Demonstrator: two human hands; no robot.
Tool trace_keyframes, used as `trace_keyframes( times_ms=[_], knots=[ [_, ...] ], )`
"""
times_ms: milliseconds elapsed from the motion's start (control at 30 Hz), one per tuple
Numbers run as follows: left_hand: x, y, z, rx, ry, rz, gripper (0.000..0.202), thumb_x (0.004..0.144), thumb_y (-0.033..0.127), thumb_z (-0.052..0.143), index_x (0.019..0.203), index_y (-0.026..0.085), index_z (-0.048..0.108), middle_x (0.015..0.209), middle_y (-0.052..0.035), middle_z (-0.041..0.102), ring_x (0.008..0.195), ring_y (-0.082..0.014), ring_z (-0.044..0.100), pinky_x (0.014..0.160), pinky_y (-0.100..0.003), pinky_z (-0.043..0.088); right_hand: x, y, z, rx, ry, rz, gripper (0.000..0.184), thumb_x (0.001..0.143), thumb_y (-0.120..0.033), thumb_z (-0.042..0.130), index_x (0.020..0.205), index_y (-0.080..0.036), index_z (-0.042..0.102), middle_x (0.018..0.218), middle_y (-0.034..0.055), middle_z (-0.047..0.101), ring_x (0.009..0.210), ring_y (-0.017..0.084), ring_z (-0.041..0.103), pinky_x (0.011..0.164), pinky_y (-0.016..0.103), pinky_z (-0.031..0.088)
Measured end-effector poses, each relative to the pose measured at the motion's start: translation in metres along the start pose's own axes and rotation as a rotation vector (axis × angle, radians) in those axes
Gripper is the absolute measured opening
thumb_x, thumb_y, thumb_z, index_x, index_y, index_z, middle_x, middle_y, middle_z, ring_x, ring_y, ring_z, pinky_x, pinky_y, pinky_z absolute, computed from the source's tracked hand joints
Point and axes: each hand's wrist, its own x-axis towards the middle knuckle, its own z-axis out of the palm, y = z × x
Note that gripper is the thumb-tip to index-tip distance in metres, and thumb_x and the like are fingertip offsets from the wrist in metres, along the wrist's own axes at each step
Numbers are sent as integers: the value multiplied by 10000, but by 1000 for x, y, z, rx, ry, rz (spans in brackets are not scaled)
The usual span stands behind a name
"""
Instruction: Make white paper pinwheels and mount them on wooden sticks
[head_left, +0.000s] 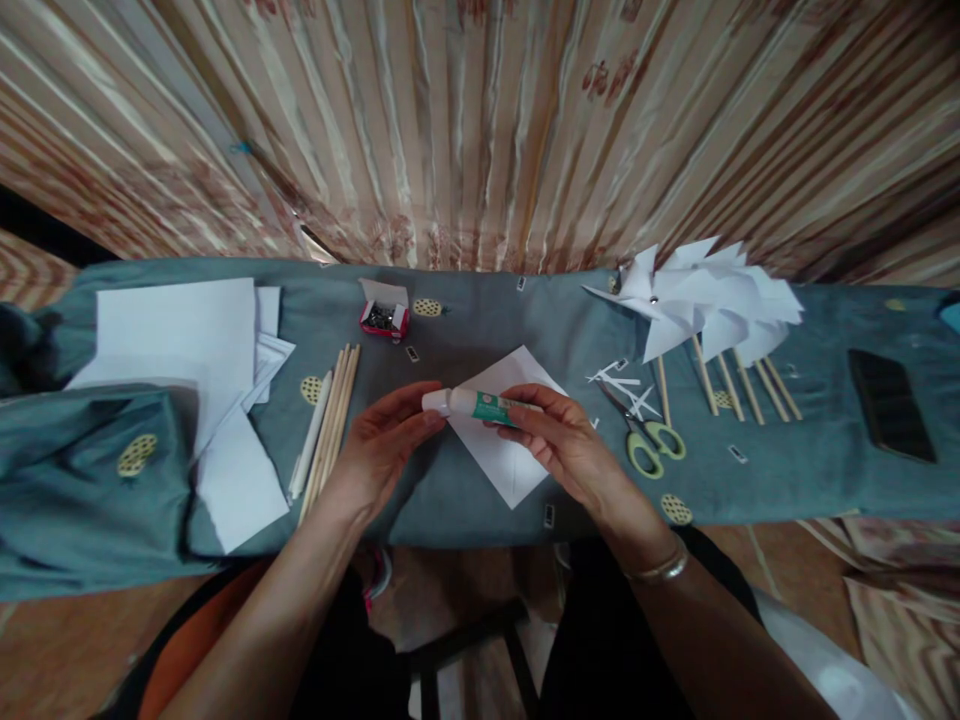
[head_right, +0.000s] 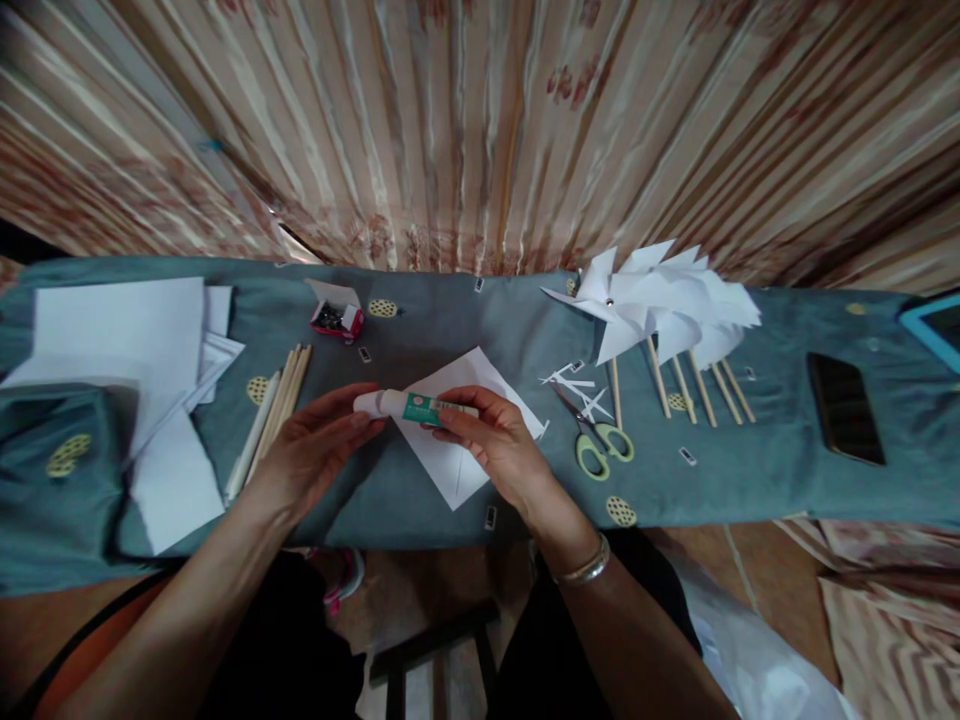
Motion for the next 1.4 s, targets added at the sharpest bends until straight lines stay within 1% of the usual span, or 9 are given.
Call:
trace_keyframes(
  times_ms=[167, 367, 567, 833, 933, 1067, 1167, 1300, 1400],
  knots=[
    [-1, 1, 1, 10, -1, 9, 370, 507, 195, 901, 854, 186, 771, 851, -30, 749, 786, -121, 673, 770, -204, 539, 0, 1, -1, -61, 1, -31, 255, 619, -317, 852, 810, -222, 713, 840, -16, 689, 759, 118, 661, 753, 264, 579],
    [-3, 0, -1, 148, 25, 75, 333, 561, 181, 867, 879, 191, 768, 905, -42, 743, 870, -171, 673, 845, -277, 528, 1, 4, -5, -239, 6, -124, 276, 654, -364, 819, 853, -223, 691, 817, -9, 685, 698, 117, 634, 625, 244, 526],
    [-3, 0, -7, 241, -19, 89, 342, 588, 210, 864, 917, 203, 770, 899, -55, 748, 874, -201, 687, 852, -310, 536, 0, -2, -6, -391, 25, -173, 247, 665, -362, 800, 834, -219, 691, 760, -15, 663, 590, 98, 544, 557, 249, 460],
    [-3, -3, -7, 326, -45, 93, 329, 581, 256, 872, 891, 211, 772, 905, -63, 760, 885, -241, 699, 861, -359, 556, 0, 0, -6, -434, -15, -167, 248, 672, -380, 793, 832, -216, 699, 768, -9, 663, 604, 103, 535, 555, 245, 446],
    [-4, -1, -5, 330, -27, 62, 357, 541, 257, 894, 869, 191, 773, 878, -72, 762, 853, -239, 704, 854, -357, 556, 1, 4, -7, -443, -40, -168, 251, 686, -373, 789, 858, -214, 700, 807, -3, 679, 621, 105, 558, 566, 245, 463],
    [-7, 2, -1, 367, -51, 22, 385, 503, 227, 902, 860, 171, 770, 849, -69, 762, 800, -224, 701, 827, -359, 563, 0, 10, -6, -459, -85, -165, 237, 715, -361, 773, 880, -208, 697, 771, -5, 680, 603, 103, 568, 539, 234, 455],
    [-10, 0, -1, 441, -75, 63, 387, 486, 209, 897, 849, 173, 769, 877, -64, 758, 829, -227, 695, 845, -359, 551, -1, 15, -2, -485, -92, -160, 254, 718, -373, 768, 892, -204, 692, 749, -7, 676, 581, 99, 564, 525, 229, 459],
    [-11, 0, -6, 532, -55, 134, 304, 504, 230, 881, 779, 171, 765, 839, -59, 745, 805, -220, 683, 799, -325, 540, -1, 19, 2, -532, -93, -183, 280, 732, -385, 752, 942, -213, 684, 817, 5, 691, 655, 117, 612, 605, 255, 512],
    [-6, 4, -17, 566, 93, 238, 305, 548, 260, 859, 823, 179, 753, 824, -41, 734, 768, -202, 665, 751, -295, 522, -1, 18, -2, -523, -53, -251, 322, 740, -379, 746, 1017, -234, 668, 943, 29, 708, 837, 158, 659, 763, 309, 537]
  ],
)
